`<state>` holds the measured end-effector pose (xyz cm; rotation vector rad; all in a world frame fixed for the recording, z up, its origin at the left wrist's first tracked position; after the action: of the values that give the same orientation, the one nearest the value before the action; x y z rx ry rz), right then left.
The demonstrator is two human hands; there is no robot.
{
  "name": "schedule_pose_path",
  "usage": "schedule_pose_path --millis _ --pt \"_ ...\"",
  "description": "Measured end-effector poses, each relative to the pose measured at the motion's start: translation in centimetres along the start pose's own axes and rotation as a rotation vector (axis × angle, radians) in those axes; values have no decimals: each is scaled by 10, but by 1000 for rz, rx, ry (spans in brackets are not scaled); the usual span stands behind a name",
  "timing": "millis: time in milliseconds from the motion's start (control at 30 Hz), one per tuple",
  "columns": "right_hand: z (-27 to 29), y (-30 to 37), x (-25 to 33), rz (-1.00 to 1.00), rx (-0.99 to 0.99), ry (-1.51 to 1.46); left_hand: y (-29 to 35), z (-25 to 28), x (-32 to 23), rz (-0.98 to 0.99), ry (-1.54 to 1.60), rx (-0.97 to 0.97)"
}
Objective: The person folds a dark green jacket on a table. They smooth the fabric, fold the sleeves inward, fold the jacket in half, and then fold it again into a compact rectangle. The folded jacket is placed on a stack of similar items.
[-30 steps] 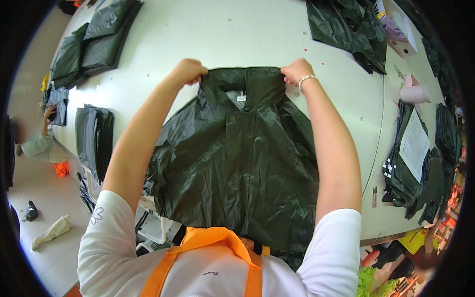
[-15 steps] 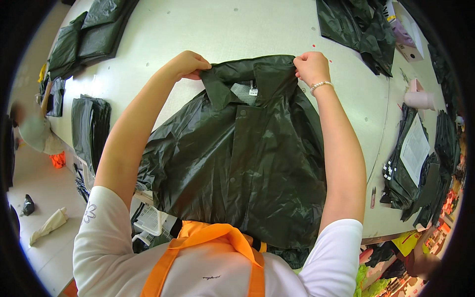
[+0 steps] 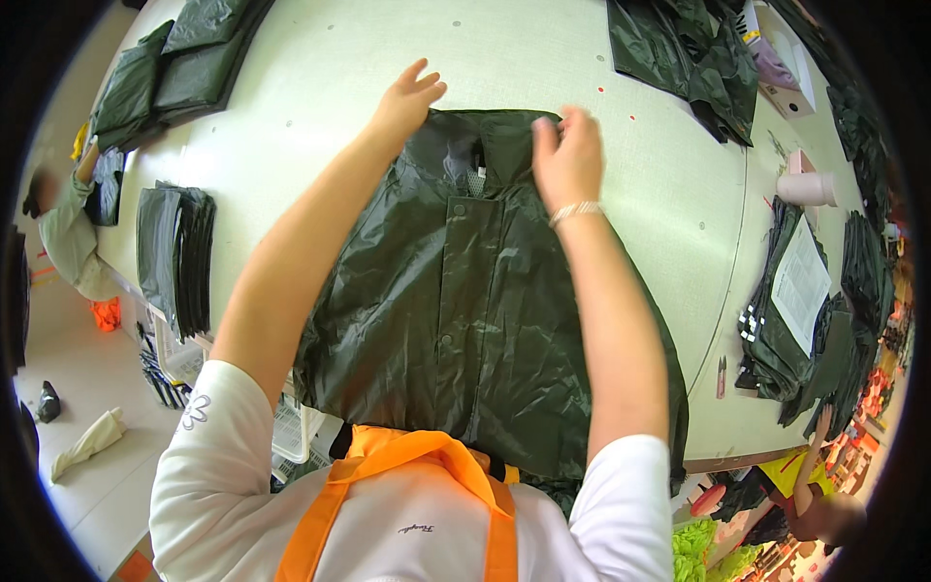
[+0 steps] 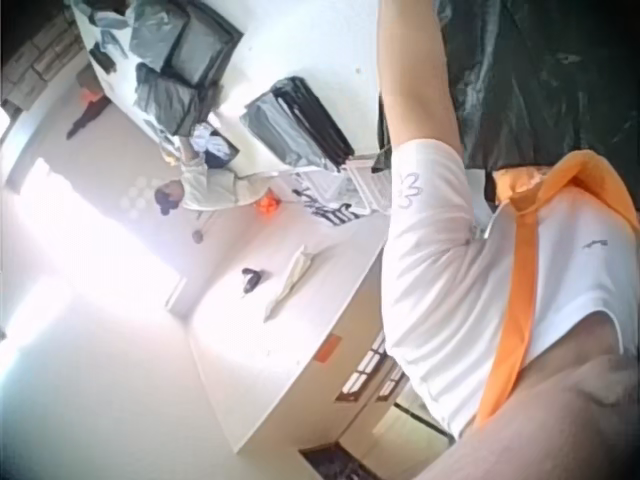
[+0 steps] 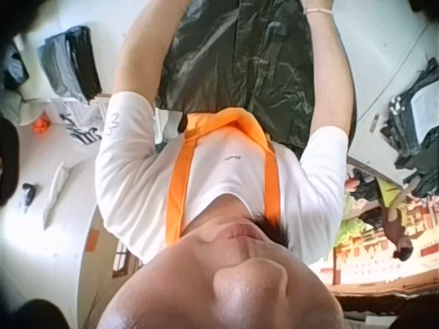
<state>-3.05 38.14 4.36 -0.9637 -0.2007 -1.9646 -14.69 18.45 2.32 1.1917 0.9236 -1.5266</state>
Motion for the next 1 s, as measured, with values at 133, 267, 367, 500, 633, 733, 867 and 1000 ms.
schedule_pose_path --millis 133,267,367,500,633,733,867,1000 --pt "-28 111 50 -144 510 47 62 10 -12 -342 185 -231" --pt "-61 142 15 -136 323 -17 134 13 7 -220 -136 -239" --pt "-59 140 -10 -300 250 -303 151 10 33 8 -446 40" --pt "-59 141 -17 -336 200 -359 134 -11 46 49 -714 224" --pt "-61 136 -12 -306 191 -259 119 -29 61 -4 -629 327" --pt "-63 135 -16 -353 201 -288 122 -29 72 192 -103 459" --pt "-70 135 -22 -477 327 -395 128 -25 73 244 260 496" --pt "-73 138 -24 -482 386 -503 127 -26 72 242 215 515"
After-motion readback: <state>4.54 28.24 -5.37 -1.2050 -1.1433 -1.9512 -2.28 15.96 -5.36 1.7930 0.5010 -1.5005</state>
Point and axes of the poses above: each hand's wrist, its own y-axis away from the middle knuckle, its own z-axis out of the back of the hand, x = y × z, the point moved 5 cm from there along -y, towards the middle knuckle, and after that the axes turned 13 degrees about -z, right-handed, at the moved point
